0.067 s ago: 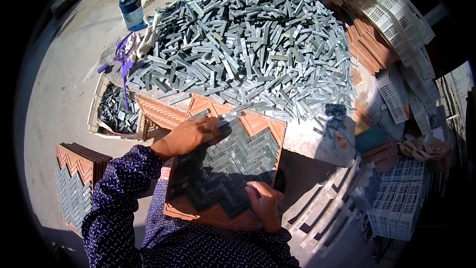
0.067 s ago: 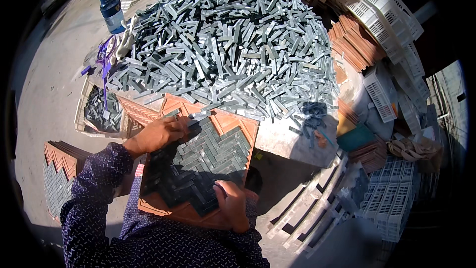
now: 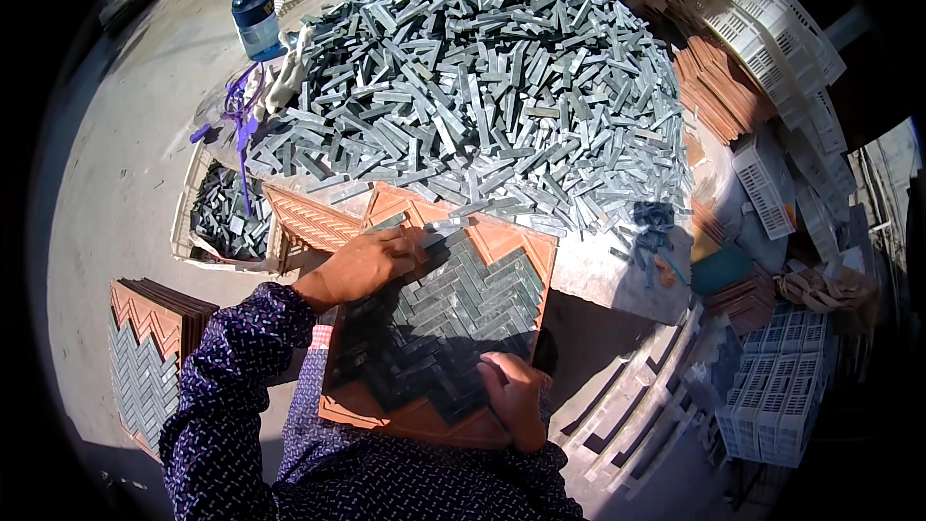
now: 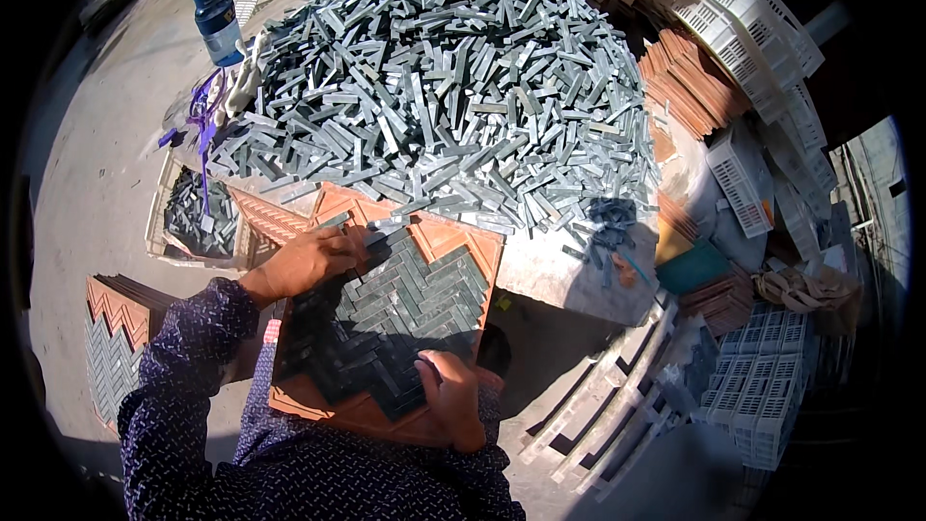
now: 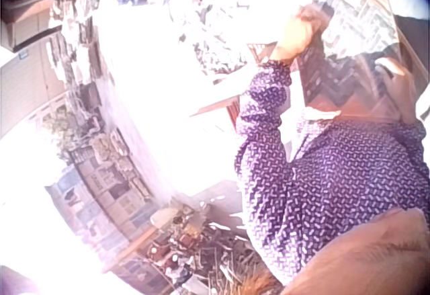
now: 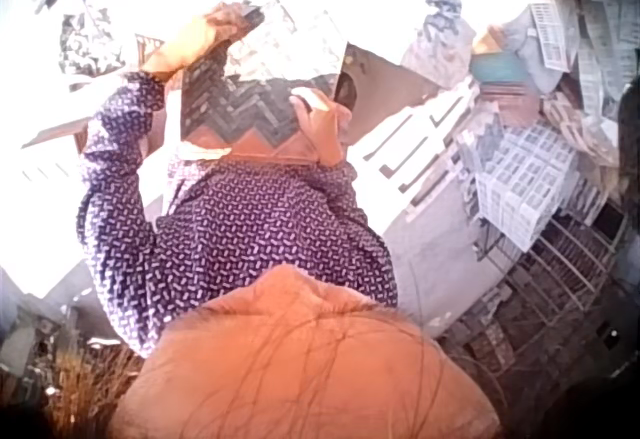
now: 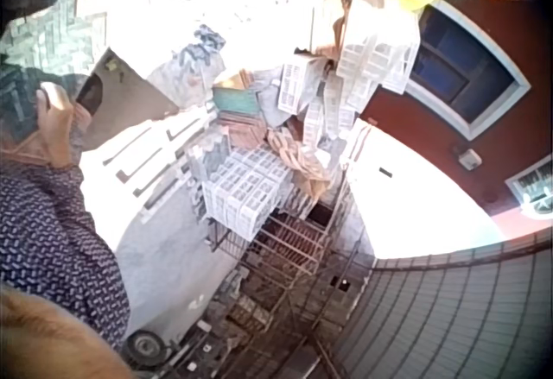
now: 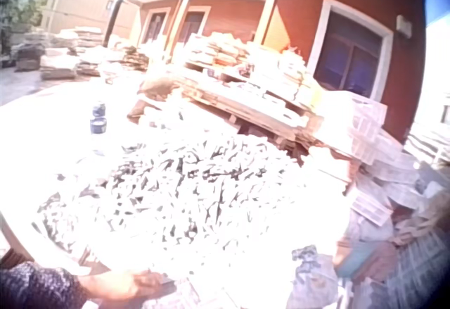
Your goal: The person places small rectangular tiles onto a square board in a herringbone pattern. They pick tiles from a nearby pile, position them by hand, and occasionally flip the board to check alignment before continuing.
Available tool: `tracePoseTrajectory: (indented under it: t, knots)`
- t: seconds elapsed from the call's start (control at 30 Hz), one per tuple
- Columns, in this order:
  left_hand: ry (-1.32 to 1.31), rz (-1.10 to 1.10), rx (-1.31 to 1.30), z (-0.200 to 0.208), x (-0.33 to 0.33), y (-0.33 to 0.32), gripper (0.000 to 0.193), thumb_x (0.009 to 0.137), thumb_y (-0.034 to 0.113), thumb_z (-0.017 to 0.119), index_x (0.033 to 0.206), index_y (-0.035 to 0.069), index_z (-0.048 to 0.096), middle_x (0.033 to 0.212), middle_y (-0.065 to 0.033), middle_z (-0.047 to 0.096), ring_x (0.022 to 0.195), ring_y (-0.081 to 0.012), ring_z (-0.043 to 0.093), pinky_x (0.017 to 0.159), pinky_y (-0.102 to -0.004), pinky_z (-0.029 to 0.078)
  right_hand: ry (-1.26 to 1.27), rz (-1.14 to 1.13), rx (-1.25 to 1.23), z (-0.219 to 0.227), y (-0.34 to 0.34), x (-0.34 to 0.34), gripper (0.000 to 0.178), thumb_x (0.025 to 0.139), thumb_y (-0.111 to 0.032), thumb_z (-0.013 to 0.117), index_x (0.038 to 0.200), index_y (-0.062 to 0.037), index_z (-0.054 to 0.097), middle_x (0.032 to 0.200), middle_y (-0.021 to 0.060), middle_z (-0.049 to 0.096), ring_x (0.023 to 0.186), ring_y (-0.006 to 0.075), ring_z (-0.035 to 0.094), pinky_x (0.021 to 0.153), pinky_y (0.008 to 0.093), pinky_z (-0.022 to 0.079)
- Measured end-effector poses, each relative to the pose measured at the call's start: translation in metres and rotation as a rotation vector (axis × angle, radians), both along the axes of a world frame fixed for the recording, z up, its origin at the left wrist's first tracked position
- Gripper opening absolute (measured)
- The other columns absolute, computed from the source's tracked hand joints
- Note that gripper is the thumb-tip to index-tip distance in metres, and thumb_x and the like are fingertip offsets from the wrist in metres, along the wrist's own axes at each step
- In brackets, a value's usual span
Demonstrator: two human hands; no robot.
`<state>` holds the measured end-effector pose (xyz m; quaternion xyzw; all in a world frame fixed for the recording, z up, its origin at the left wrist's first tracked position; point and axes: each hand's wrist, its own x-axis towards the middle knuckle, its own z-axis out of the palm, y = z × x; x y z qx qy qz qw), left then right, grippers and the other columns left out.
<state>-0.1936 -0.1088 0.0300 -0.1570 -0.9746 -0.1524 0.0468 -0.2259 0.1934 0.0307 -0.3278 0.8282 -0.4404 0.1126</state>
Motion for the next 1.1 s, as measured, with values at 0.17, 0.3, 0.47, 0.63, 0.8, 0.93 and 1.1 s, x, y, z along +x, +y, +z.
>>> tracePoseTrajectory:
  t: [0.17, 0.3, 0.47, 0.63, 0.8, 0.93, 1.1]
  knots:
    - [0.073, 0.029, 0.032, -0.002, 0.002, 0.001, 0.025, 0.079, 0.012, 0.052, 0.102, 0.010, 0.062, 0.111, -0.0034, 0.056, 0.105, -0.0229, 0.053, 0.088, -0.0319, 0.046, 0.028, 0.027, -0.003, -0.001, -0.001, 0.000, 0.013, 0.080, -0.007, 0.064, 0.090, 0.0018, 0.063, 0.087, 0.0160, 0.065, 0.080, 0.0307, 0.064, 0.071, 0.0346, 0.050]
    - [0.045, -0.063, 0.096, 0.007, 0.002, 0.000, 0.022, 0.079, 0.011, 0.052, 0.098, 0.010, 0.062, 0.108, -0.0020, 0.058, 0.102, -0.0220, 0.055, 0.083, -0.0311, 0.049, 0.006, 0.002, 0.008, 0.000, 0.000, 0.000, 0.013, 0.080, -0.007, 0.064, 0.090, 0.0017, 0.063, 0.087, 0.0159, 0.065, 0.080, 0.0305, 0.064, 0.071, 0.0342, 0.050]
    - [-0.013, -0.031, -0.001, 0.009, 0.002, -0.003, 0.021, 0.078, 0.011, 0.053, 0.096, 0.010, 0.062, 0.105, -0.0016, 0.059, 0.100, -0.0214, 0.056, 0.081, -0.0298, 0.050, 0.020, 0.022, 0.012, -0.003, 0.000, 0.000, 0.013, 0.080, -0.007, 0.064, 0.090, 0.0018, 0.063, 0.087, 0.0159, 0.065, 0.080, 0.0307, 0.064, 0.070, 0.0345, 0.050]
    - [-0.052, -0.061, -0.008, 0.011, -0.003, -0.003, 0.021, 0.078, 0.011, 0.052, 0.097, 0.009, 0.062, 0.107, -0.0027, 0.058, 0.108, -0.0227, 0.054, 0.084, -0.0307, 0.049, 0.014, 0.019, 0.032, -0.003, 0.001, -0.001, 0.014, 0.080, -0.007, 0.064, 0.090, 0.0023, 0.063, 0.087, 0.0161, 0.065, 0.080, 0.0309, 0.063, 0.070, 0.0347, 0.050]
    - [-0.030, -0.099, 0.040, 0.008, -0.004, -0.003, 0.022, 0.080, 0.010, 0.050, 0.099, 0.007, 0.061, 0.109, -0.0041, 0.058, 0.113, -0.0237, 0.052, 0.087, -0.0318, 0.048, 0.028, 0.023, 0.052, -0.001, 0.001, -0.001, 0.014, 0.080, -0.008, 0.064, 0.090, 0.0023, 0.063, 0.087, 0.0168, 0.064, 0.080, 0.0314, 0.063, 0.070, 0.0350, 0.050]
    - [-0.087, -0.123, 0.142, -0.001, -0.010, -0.007, 0.024, 0.079, 0.008, 0.050, 0.101, 0.007, 0.061, 0.107, -0.0061, 0.059, 0.107, -0.0262, 0.055, 0.086, -0.0338, 0.048, 0.027, 0.029, 0.023, -0.004, 0.001, -0.001, 0.014, 0.080, -0.008, 0.064, 0.090, 0.0023, 0.063, 0.086, 0.0170, 0.064, 0.080, 0.0318, 0.063, 0.070, 0.0352, 0.049]
    - [-0.178, 0.077, 0.190, 0.004, -0.029, -0.007, 0.023, 0.076, 0.008, 0.053, 0.098, 0.005, 0.059, 0.098, -0.0114, 0.060, 0.093, -0.0301, 0.059, 0.080, -0.0372, 0.048, 0.006, 0.017, 0.048, -0.001, 0.001, -0.002, 0.014, 0.080, -0.008, 0.064, 0.090, 0.0019, 0.062, 0.086, 0.0168, 0.064, 0.080, 0.0318, 0.063, 0.070, 0.0352, 0.049]
